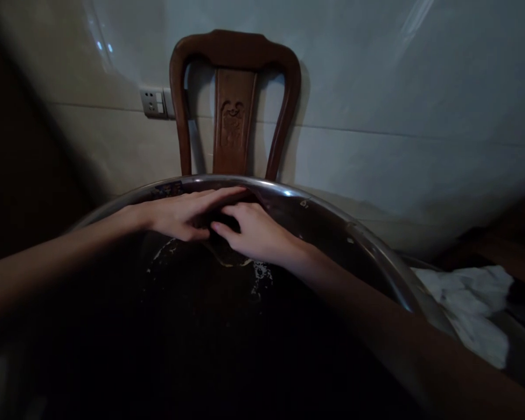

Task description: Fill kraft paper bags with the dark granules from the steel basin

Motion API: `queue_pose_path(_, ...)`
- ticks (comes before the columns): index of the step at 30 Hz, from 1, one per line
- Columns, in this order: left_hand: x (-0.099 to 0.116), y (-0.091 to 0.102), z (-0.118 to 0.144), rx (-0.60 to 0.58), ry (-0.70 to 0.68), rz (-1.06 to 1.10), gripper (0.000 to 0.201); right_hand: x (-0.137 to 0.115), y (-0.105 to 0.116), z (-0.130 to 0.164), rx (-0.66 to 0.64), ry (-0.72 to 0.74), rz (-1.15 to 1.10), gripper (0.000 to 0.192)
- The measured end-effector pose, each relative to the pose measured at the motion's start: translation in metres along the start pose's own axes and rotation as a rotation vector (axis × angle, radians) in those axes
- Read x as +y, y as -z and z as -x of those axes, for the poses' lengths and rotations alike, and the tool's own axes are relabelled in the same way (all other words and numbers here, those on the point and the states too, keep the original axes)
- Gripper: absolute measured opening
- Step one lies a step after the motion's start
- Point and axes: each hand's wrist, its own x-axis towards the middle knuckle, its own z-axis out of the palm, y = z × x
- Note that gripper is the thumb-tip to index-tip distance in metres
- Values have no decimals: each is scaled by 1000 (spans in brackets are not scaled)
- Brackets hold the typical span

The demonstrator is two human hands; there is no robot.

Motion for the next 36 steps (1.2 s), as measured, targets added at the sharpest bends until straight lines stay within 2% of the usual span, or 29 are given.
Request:
queue_pose_path(2, 0, 1, 0, 10, 21, -10, 87, -13, 9, 2, 2, -38, -157, 22)
queue_pose_path(4, 0, 1, 1, 15, 19, -5, 87, -30, 23, 5, -86, -112, -450, 20)
queue_pose_path(5, 0, 2, 1, 10, 11, 1, 88, -39, 29, 6, -198, -140, -624, 21)
queue_pose_path(7, 0, 2, 1, -5, -10, 3, 89, -53, 35, 9, -544, -172, -883, 22)
queue_pose_path(9, 1, 3, 1, -10, -21, -11, 89, -59, 26, 14, -889, -197, -894, 23)
queue_pose_path(10, 1, 3, 1, -7, -18, -20, 89, -58, 16, 17, -987, -204, -816, 25)
queue_pose_path(11, 2, 3, 0, -8, -11, -26, 89, -56, 2, 21, -1009, -211, -711, 28)
queue_pose_path(12, 3, 3, 0, -11, -2, -29, 89, -53, -15, 26, -950, -197, -603, 32)
queue_pose_path(13, 3, 3, 0, -14, 9, -32, 89, -50, -33, 31, -816, -165, -499, 32)
queue_pose_path(15, 4, 3, 1, -20, 31, -37, 88, -46, -66, 42, -635, -177, -390, 40)
queue_pose_path(16, 5, 3, 1, -23, 41, -39, 88, -47, -79, 46, -630, -202, -379, 45)
queue_pose_path(18, 5, 3, 0, -26, 48, -41, 88, -53, -91, 50, -715, -194, -350, 54)
queue_pose_path(21, 6, 3, 0, -24, 30, -38, 88, -65, -82, 43, -978, -153, -263, 63)
queue_pose_path(24, 6, 3, 0, -22, 13, -32, 88, -67, -61, 31, -1200, -206, -186, 65)
queue_pose_path(25, 5, 2, 1, -20, 13, -32, 88, -66, -57, 29, -1217, -232, -175, 65)
queue_pose_path(27, 4, 1, 1, -16, 10, -31, 89, -63, -54, 28, -1165, -272, -177, 65)
queue_pose_path(30, 2, 0, 1, -10, -10, -27, 90, -62, -58, 31, -1101, -282, -182, 67)
queue_pose_path(34, 1, 1, 1, -19, -8, -24, 90, -63, -63, 28, -1273, -294, -245, 60)
queue_pose_path(36, 2, 1, 1, -23, 3, -24, 90, -58, -66, 28, -1343, -389, -372, 52)
